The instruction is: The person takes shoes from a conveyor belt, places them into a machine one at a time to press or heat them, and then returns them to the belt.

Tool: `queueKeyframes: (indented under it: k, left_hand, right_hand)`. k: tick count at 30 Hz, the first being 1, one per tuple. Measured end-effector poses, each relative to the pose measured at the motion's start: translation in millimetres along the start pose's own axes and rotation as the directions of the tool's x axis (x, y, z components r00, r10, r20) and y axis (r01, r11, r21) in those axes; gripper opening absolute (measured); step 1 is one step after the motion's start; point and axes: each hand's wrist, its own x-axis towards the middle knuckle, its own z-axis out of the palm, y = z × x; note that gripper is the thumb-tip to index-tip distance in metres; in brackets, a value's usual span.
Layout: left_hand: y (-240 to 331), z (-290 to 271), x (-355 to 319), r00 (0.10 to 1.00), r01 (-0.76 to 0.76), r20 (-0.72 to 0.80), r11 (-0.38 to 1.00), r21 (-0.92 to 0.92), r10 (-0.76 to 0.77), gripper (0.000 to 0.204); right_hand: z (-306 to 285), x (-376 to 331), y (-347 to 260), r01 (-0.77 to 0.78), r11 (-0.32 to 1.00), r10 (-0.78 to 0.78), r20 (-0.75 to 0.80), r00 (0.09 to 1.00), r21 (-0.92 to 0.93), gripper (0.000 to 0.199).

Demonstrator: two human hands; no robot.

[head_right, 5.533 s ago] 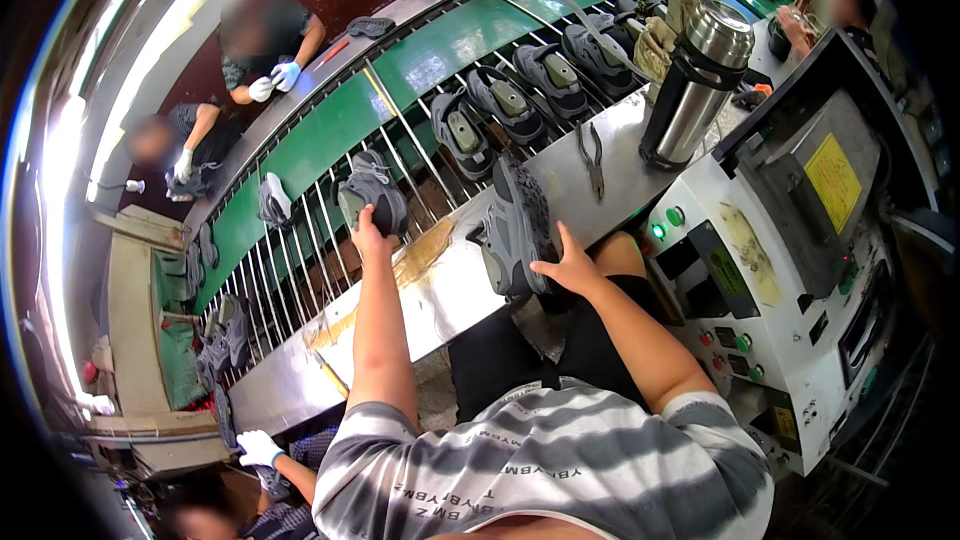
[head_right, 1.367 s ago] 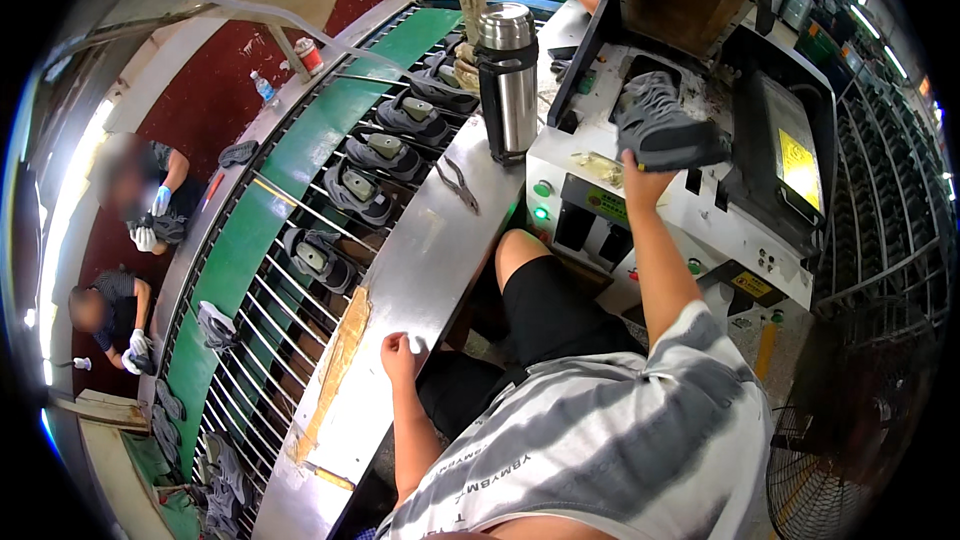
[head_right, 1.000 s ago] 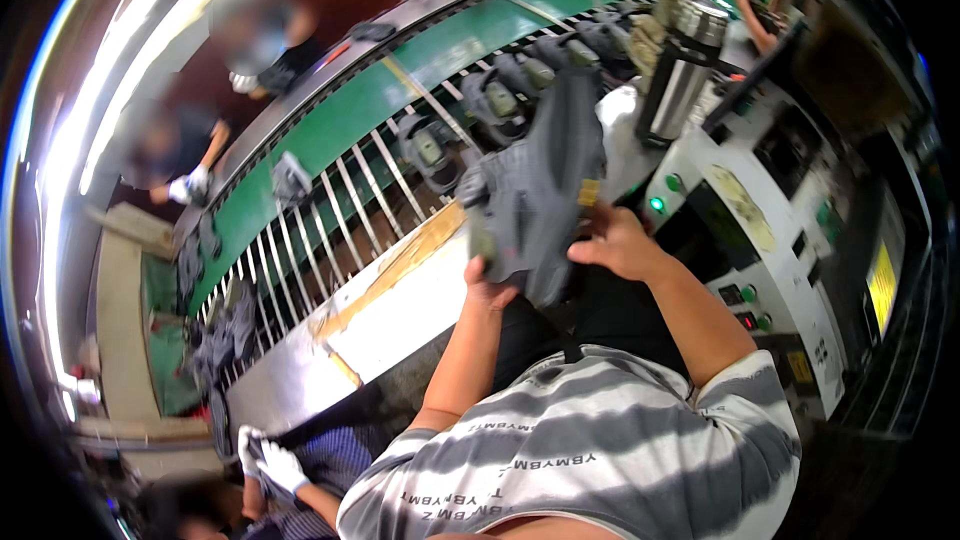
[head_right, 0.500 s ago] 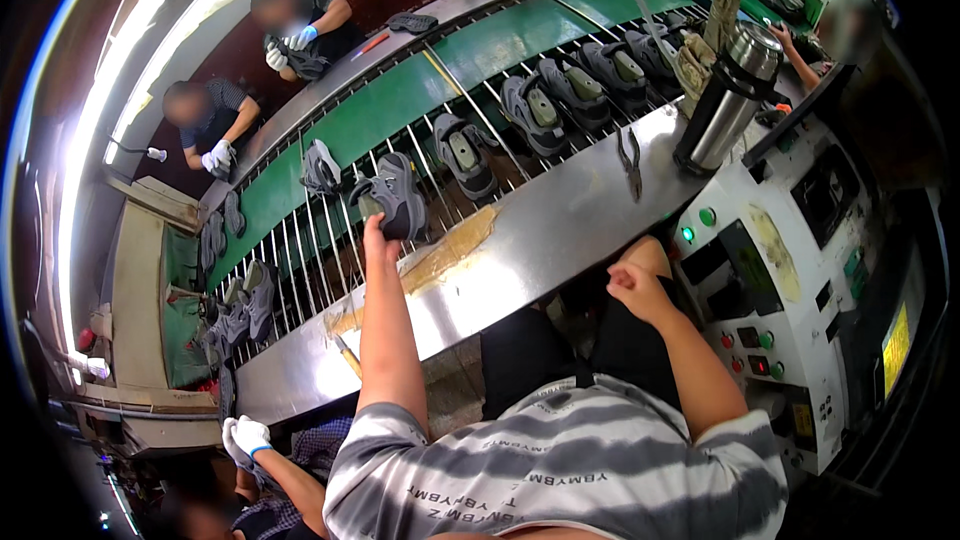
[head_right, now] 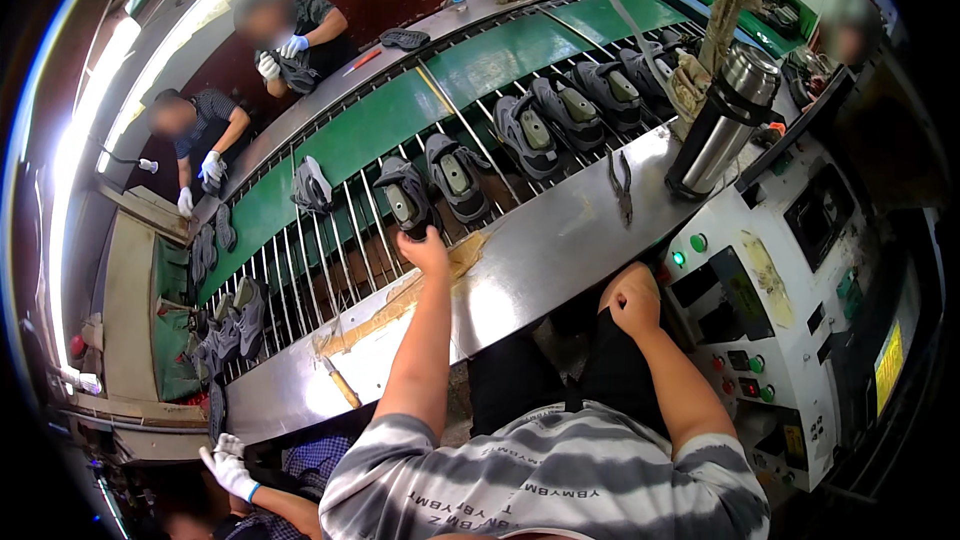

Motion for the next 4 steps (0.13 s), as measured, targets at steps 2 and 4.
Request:
queueKeyframes:
  k: [2, 4]
  left_hand:
    - [23.8, 0.8, -74.6, 0.979, 0.055, 0.198, 0.996, -0.068, -0.041, 0.052]
    - [37.1, -19.8, -106.0, 0.926, 0.145, 0.360, 0.988, -0.062, -0.113, 0.045]
  right_hand:
    - [2.1, 13.5, 17.0, -0.023, 0.996, 0.019, -0.043, 0.999, -0.089, 0.011]
    - [12.1, 28.0, 21.1, -0.053, 0.988, 0.067, 0.086, 0.994, -0.148, 0.014]
